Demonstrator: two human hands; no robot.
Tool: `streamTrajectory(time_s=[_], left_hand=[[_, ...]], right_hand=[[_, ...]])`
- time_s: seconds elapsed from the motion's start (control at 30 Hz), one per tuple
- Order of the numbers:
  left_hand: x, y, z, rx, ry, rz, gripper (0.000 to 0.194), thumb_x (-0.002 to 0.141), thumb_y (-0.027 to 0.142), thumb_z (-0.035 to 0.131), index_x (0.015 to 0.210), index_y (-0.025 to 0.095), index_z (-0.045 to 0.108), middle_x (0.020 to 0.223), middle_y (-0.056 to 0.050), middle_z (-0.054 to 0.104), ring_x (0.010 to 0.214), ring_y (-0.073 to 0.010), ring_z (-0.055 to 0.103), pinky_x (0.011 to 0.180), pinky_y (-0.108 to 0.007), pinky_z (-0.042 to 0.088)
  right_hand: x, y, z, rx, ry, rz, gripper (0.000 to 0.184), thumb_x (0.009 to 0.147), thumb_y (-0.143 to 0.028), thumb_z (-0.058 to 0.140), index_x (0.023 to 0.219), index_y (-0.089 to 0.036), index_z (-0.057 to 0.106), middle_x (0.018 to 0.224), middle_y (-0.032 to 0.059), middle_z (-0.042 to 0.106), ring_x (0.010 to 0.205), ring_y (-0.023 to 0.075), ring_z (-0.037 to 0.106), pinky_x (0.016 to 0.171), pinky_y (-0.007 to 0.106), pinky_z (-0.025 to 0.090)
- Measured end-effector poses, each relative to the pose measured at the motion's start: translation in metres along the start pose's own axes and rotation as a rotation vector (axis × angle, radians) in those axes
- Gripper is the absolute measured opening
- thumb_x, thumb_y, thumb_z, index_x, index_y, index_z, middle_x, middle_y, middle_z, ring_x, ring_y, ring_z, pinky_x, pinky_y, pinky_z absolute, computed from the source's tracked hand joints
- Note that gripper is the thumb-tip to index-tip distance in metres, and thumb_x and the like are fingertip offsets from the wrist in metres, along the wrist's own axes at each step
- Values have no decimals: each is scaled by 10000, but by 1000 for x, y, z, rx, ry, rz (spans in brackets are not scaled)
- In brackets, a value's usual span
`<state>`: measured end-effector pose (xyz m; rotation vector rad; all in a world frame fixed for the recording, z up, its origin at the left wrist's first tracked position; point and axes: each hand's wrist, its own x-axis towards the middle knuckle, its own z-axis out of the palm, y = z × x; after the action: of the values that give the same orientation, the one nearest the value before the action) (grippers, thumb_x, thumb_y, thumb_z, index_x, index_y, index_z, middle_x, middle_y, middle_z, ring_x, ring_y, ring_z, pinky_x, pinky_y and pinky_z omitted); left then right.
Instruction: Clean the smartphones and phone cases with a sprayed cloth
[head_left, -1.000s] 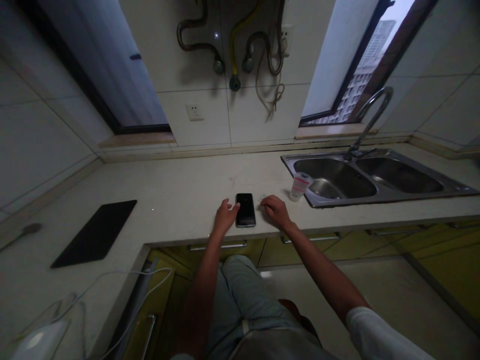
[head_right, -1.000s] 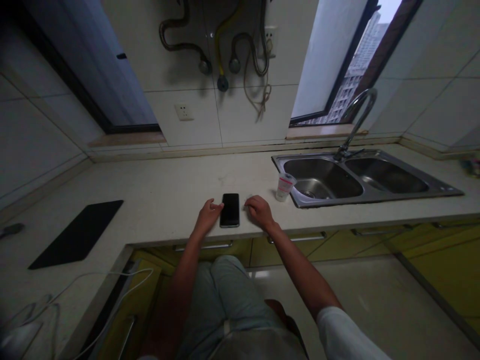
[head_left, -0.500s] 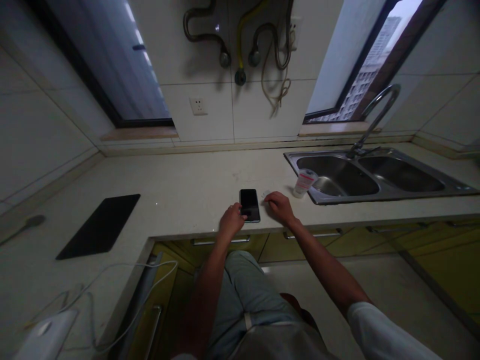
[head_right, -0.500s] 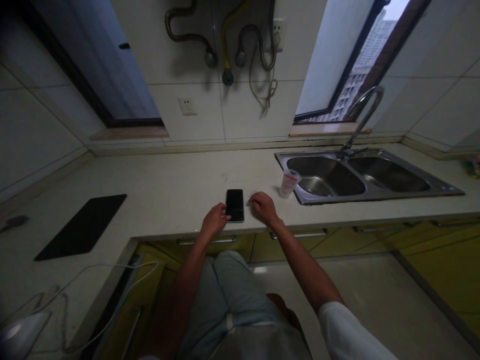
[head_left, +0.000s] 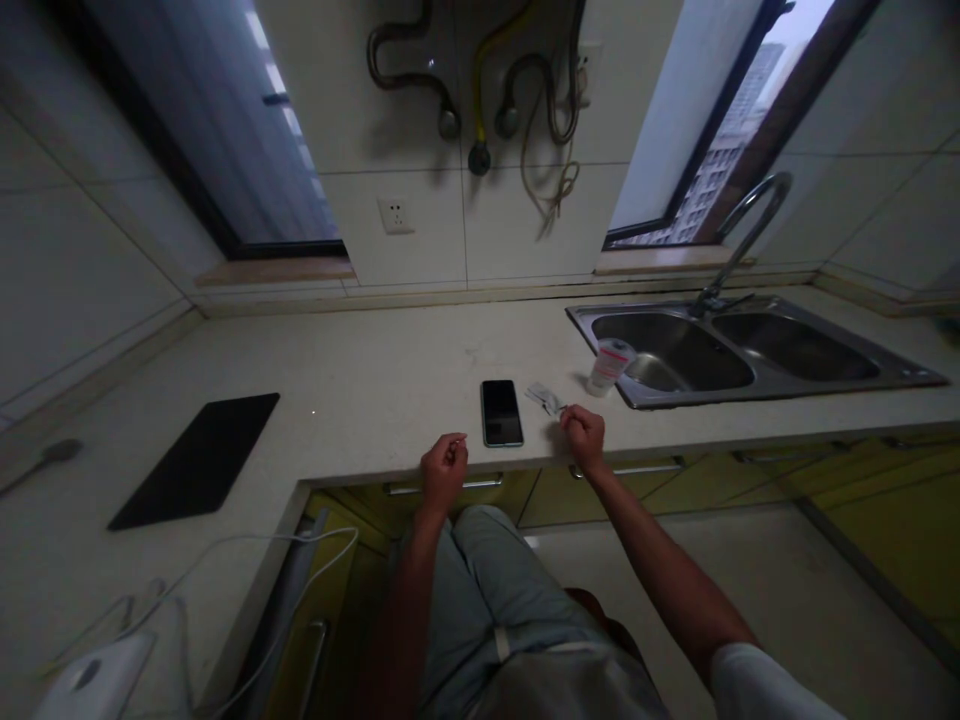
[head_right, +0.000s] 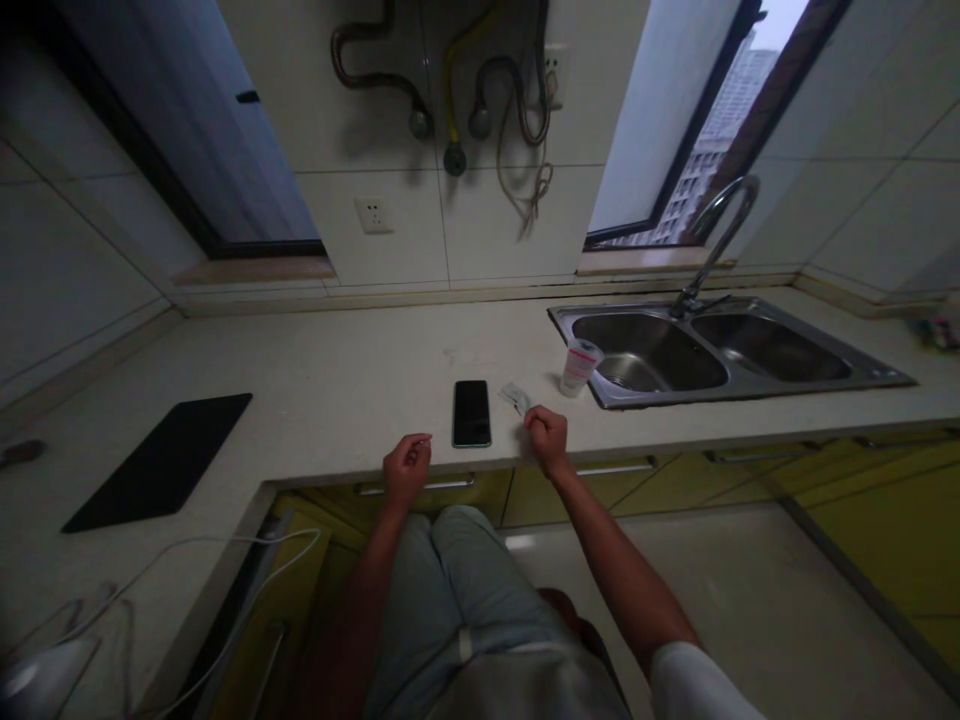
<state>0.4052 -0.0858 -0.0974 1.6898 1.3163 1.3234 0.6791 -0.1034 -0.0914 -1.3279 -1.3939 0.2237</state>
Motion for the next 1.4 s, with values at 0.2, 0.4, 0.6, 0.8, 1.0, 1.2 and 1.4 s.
streamTrajectory(time_s=[0.2, 0.4, 0.6, 0.8, 1.0, 1.2, 1.4], left_hand=[[27, 13, -11, 116, -163, -129, 164, 787, 253, 503, 833, 189, 646, 524, 52, 504, 484, -109, 435, 514, -217, 307], [23, 13, 2, 434, -79, -14, 225, 829, 237, 503, 910, 183, 705, 539, 20, 541, 525, -139, 495, 588, -254, 317], [15, 6, 5, 436, 7, 16, 240, 839, 255, 503, 904, 171, 719, 575, -4, 593, 530, -134, 520, 599, -248, 341], [15, 5, 1, 375, -15, 8, 257, 841, 291, 492, 887, 180, 719, 534, 19, 546, 476, -114, 457, 559, -236, 334], [14, 1, -3, 274, -54, -41, 253, 850, 322, 497, 904, 198, 712, 528, 38, 519, 481, -111, 465, 539, -223, 351], [19, 0, -4, 152, -80, -157, 217, 859, 317, 540, 959, 207, 698, 655, 3, 654, 582, -126, 589, 593, -224, 441], [32, 20, 12, 141, -199, -202, 360, 878, 273, 559, 1213, 152, 615, 991, -112, 734, 754, -175, 682, 744, -303, 520]], right_hand=[[-34, -17, -3, 20, -226, 11, 178, 646, -219, 419, 514, -227, 537, 461, -27, 498, 443, 136, 456, 519, 248, 355], [-29, -20, 2, 0, -186, 66, 189, 658, -226, 385, 510, -235, 502, 458, -23, 493, 443, 142, 467, 501, 244, 340], [-32, -21, 6, -15, -150, 84, 182, 652, -236, 396, 510, -234, 511, 444, -26, 490, 430, 138, 455, 498, 245, 332], [-34, -24, 8, -32, -105, 73, 190, 653, -230, 396, 503, -232, 512, 445, -22, 498, 428, 134, 452, 505, 249, 328], [-34, -29, 9, -60, -75, 145, 186, 661, -241, 398, 514, -228, 511, 453, -26, 491, 436, 135, 448, 506, 258, 323], [-23, -31, 11, -10, -120, 293, 187, 756, -281, 463, 765, -196, 629, 634, 0, 615, 573, 157, 546, 553, 260, 416], [-10, -38, 33, -128, -254, 263, 487, 844, -366, 572, 1292, -177, 593, 1216, 142, 693, 1029, 261, 666, 932, 446, 519]])
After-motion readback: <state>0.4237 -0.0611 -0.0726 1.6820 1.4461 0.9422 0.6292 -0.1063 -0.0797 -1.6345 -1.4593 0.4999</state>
